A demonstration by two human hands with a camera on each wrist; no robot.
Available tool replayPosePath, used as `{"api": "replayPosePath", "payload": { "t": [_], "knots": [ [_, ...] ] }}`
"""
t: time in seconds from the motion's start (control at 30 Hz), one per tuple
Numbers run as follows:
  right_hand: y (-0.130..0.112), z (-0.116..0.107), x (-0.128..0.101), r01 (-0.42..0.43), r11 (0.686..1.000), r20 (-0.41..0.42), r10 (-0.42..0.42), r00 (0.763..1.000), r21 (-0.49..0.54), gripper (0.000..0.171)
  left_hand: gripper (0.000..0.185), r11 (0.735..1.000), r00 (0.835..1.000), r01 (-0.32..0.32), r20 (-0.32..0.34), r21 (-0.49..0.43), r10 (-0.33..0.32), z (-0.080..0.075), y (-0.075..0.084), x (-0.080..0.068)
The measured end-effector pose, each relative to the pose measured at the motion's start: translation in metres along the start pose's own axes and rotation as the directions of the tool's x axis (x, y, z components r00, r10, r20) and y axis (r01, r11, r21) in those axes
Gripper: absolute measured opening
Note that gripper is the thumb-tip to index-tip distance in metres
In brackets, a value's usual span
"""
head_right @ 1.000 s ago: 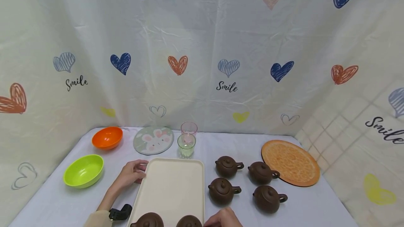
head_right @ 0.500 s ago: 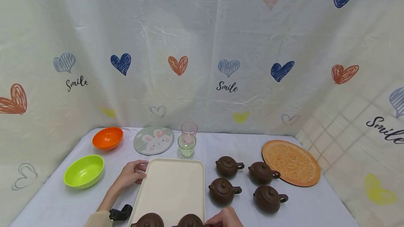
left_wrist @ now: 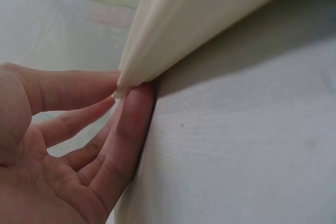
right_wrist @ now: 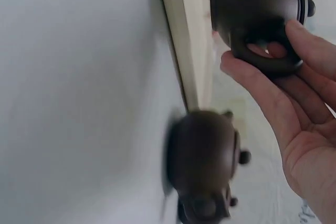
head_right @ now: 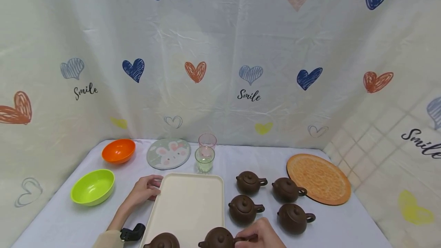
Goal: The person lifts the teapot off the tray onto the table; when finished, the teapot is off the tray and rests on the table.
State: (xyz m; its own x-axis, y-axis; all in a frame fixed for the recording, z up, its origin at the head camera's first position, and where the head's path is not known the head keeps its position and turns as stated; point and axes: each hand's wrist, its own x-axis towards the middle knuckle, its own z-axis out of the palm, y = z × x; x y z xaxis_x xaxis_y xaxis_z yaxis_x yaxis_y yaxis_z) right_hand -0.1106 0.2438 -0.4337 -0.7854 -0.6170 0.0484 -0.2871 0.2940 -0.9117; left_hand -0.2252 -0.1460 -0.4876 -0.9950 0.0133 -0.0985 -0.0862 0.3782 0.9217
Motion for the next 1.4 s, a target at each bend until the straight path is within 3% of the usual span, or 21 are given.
{"api": "replayPosePath", "payload": {
  "t": [0.13, 0.83, 1.1, 1.23, 1.4],
  "knots": [
    [-0.001, -0.012, -0.008, -0.056, 0.998, -0.033, 0.056, 0.998, -0.019, 0.018, 0.045, 1.000, 1.000, 0.002, 0.004, 0.011, -0.002, -0.001, 0.001, 0.000],
    [0.026, -0.075, -0.069, 0.082, 0.997, 0.021, -0.082, 0.996, 0.002, 0.024, 0.045, 1.000, 1.000, 0.006, 0.006, 0.012, -0.006, 0.000, -0.001, 0.003],
    [0.041, -0.090, -0.089, 0.075, 0.995, 0.079, -0.081, 0.994, 0.071, 0.033, 0.045, 1.000, 1.000, 0.001, -0.001, 0.011, -0.001, 0.000, -0.002, 0.003],
    [0.051, -0.097, -0.099, 0.117, 0.991, 0.070, -0.121, 0.990, 0.062, 0.035, 0.045, 1.000, 1.000, 0.003, -0.003, 0.017, -0.003, 0.001, -0.003, 0.003],
    [0.062, -0.109, -0.112, 0.087, 0.995, 0.063, -0.089, 0.994, 0.043, 0.037, 0.045, 1.000, 1.000, 0.011, 0.000, 0.027, -0.011, 0.001, -0.003, 0.003]
  ]
}}
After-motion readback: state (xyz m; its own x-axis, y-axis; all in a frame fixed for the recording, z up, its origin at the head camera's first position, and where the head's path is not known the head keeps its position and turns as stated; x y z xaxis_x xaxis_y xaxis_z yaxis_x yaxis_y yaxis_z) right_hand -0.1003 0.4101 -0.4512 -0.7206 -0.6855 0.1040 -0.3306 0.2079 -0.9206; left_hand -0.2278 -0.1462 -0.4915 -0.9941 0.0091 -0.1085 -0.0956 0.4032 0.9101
